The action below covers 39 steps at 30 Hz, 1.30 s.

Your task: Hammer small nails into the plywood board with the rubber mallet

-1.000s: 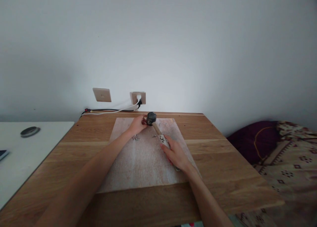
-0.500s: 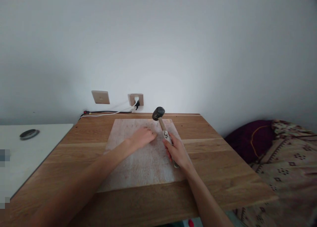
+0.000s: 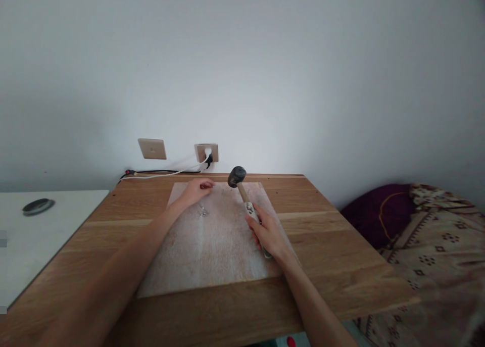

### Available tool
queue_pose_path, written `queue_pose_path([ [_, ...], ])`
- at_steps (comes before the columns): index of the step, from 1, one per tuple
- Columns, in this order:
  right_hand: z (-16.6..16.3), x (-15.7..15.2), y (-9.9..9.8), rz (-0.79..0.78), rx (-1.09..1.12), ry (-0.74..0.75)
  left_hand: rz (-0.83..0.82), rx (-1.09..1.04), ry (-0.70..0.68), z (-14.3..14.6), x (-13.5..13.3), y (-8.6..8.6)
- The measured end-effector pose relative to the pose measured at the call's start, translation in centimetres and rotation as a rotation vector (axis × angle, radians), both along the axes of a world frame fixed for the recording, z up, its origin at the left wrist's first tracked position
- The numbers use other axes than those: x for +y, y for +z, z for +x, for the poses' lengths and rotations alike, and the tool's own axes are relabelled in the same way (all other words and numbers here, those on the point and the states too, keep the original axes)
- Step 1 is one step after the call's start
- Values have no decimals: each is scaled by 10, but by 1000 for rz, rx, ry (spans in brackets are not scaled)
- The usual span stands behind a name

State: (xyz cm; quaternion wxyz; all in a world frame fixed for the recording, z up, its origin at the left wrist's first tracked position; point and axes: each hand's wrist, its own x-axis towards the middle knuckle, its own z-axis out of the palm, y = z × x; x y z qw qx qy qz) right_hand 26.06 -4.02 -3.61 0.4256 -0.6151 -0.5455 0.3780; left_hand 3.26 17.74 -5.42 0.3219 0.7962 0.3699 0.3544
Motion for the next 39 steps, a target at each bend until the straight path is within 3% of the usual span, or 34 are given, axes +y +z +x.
queue_pose_path([
  [5, -3, 0, 0, -6, -17, 23, 55, 61, -39, 5, -7, -10],
  [16, -6, -1, -5, -11, -14, 71, 271, 147, -87, 6, -14, -5],
  [21, -9, 5, 0, -26, -24, 89, 165, 118, -48, 8, -13, -7],
  [28, -17, 19, 19, -35, -200, 144, 33, 31, 3, 8, -15, -7],
  [33, -24, 17, 19, -46, -241, 170, 36, 60, 32, -10, -5, 7],
  [39, -26, 15, 19, -59, -260, 162, -107, 390, -358, -42, -9, 38],
])
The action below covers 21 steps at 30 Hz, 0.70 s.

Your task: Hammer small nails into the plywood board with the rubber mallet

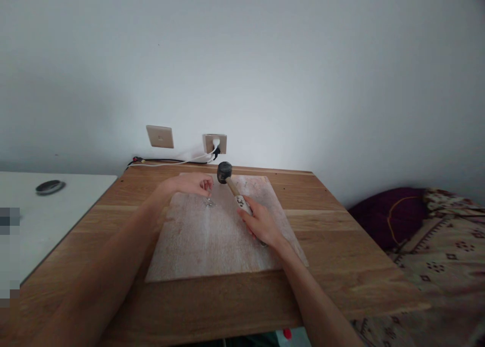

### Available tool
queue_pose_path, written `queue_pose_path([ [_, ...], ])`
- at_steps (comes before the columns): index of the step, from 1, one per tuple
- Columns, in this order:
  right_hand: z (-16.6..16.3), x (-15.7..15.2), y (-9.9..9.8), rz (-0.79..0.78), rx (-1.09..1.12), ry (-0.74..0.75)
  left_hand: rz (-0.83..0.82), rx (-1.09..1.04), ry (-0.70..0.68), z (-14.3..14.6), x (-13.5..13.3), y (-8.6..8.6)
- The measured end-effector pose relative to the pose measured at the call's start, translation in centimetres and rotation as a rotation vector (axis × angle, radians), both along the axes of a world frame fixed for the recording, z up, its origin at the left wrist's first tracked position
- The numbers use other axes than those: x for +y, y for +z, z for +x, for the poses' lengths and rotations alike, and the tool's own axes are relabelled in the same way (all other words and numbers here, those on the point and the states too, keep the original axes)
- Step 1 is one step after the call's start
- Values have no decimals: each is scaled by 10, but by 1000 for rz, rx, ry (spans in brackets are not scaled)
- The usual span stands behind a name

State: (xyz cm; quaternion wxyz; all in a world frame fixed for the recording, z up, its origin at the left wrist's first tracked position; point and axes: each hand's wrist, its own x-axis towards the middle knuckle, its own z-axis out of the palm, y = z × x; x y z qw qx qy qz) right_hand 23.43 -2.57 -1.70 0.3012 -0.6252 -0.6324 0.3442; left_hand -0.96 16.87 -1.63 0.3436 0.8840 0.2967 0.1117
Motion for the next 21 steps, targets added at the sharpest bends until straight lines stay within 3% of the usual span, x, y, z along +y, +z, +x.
queue_pose_path([
  [6, 3, -1, -5, -8, 74, -1, -70, 19, -68, 4, -10, 1],
  [9, 5, -2, -8, 13, 97, -10, -75, -9, -34, 4, -7, -2],
  [16, 5, -1, -9, 50, 131, -39, 235, -186, 302, 8, 3, -17],
  [21, 4, -3, -6, 32, 124, -41, 404, -50, 203, 16, 0, -22],
])
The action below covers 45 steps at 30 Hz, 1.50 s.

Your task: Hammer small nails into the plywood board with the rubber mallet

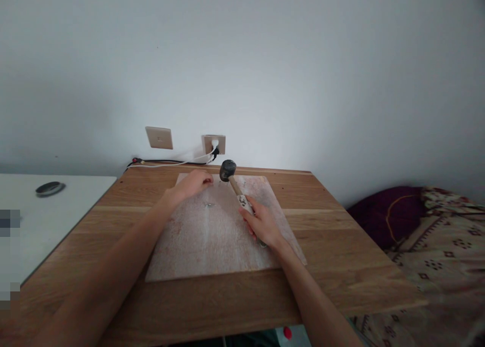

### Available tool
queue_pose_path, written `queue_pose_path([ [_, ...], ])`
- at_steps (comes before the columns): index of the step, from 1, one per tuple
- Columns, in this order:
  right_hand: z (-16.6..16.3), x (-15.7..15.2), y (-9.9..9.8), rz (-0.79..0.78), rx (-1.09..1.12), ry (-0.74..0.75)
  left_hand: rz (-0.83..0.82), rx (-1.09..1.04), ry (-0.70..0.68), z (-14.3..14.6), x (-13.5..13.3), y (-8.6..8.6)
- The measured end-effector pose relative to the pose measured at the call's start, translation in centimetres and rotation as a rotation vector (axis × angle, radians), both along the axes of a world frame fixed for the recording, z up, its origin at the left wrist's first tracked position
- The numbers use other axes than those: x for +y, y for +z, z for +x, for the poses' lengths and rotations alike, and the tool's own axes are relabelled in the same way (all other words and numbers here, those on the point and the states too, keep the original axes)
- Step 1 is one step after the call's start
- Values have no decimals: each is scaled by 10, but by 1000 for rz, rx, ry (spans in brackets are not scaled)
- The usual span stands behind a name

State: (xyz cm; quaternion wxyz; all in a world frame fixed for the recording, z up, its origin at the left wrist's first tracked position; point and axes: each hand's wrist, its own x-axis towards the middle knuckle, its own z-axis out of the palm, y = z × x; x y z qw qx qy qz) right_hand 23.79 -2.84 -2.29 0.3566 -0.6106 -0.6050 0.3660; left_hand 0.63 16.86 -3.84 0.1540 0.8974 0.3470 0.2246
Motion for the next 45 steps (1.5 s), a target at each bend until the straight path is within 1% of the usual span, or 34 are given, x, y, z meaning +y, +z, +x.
queue_pose_path([
  [4, 0, 0, 0, -12, -9, 9, 125, 191, -44, 2, -6, 4],
  [6, 0, 0, 0, -8, -18, 14, 169, 226, -42, 3, -9, 6],
  [8, 0, 0, 0, -10, -19, 17, 178, 209, -37, 6, -12, 6],
  [11, 0, 0, -1, -20, -7, 13, 114, 109, -20, 13, -11, 0],
  [14, -1, 0, -2, -26, 16, 6, -22, -60, 16, 17, -8, -10],
  [17, -1, -1, -3, -27, 44, 10, -137, -217, 47, 16, -4, -18],
  [19, -1, -1, -3, -28, 46, 19, -178, -284, 44, 14, -3, -21],
  [23, -2, -1, -3, -23, 28, 26, -210, -348, 45, 10, -3, -23],
  [29, -7, 1, -8, -38, 45, 46, -265, -441, 70, 10, -1, -29],
  [32, -11, 1, -9, -41, 57, 64, -280, -435, 91, 9, 1, -30],
  [37, -16, 1, -5, -67, 26, 79, -222, -395, 120, 8, 0, -27],
  [40, -16, 1, -3, -74, 15, 88, -242, -386, 109, 6, 0, -21],
  [43, -15, 1, -2, -63, -2, 82, -261, -291, 149, -3, -1, -7],
  [45, -15, 1, -2, -58, -9, 89, -279, -143, 114, -12, -2, 7],
])
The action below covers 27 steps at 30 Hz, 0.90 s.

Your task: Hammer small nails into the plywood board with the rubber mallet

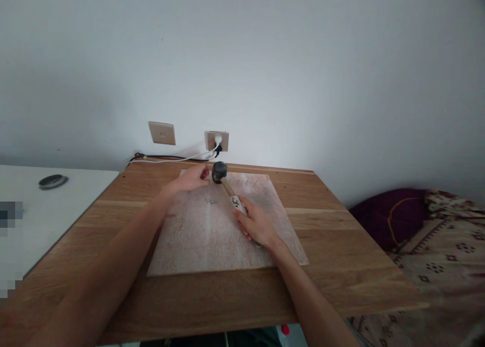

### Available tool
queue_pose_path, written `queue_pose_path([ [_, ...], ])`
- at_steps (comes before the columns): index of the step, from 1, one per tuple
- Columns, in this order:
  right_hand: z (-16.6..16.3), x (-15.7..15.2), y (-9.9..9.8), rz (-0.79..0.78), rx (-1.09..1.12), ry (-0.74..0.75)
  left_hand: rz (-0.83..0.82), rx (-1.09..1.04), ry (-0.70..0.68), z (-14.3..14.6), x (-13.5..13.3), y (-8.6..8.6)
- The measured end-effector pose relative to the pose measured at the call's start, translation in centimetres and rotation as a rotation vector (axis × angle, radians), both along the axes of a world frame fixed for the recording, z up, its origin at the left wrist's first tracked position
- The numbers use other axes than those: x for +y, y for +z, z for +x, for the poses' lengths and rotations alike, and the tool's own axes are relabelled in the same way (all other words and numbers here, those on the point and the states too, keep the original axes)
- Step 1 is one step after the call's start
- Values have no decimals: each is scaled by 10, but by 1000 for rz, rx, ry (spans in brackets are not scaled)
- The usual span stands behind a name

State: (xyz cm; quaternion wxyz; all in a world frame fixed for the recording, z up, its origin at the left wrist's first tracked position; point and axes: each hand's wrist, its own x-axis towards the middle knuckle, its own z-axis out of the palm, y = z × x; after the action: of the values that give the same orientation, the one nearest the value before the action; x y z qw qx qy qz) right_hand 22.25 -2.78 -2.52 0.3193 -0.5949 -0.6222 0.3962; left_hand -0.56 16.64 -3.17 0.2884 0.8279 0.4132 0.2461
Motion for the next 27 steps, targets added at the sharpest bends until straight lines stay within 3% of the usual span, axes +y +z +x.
queue_pose_path([
  [5, -1, -1, -2, 6, 40, -14, -131, 247, -357, -7, -15, 29],
  [10, 2, -2, -6, 19, 68, -24, -76, 291, -435, 13, -28, 24],
  [16, 4, -2, -10, 28, 52, -22, -160, 167, -493, 16, -27, 22],
  [19, 4, -2, -9, 18, 57, -30, -192, 93, -450, 4, -19, 27],
  [24, 4, -2, -8, 28, 48, -31, 50, 36, -89, -18, 1, 20],
  [27, 4, -2, -9, 23, 56, -27, 117, -14, 9, -21, 9, 8],
])
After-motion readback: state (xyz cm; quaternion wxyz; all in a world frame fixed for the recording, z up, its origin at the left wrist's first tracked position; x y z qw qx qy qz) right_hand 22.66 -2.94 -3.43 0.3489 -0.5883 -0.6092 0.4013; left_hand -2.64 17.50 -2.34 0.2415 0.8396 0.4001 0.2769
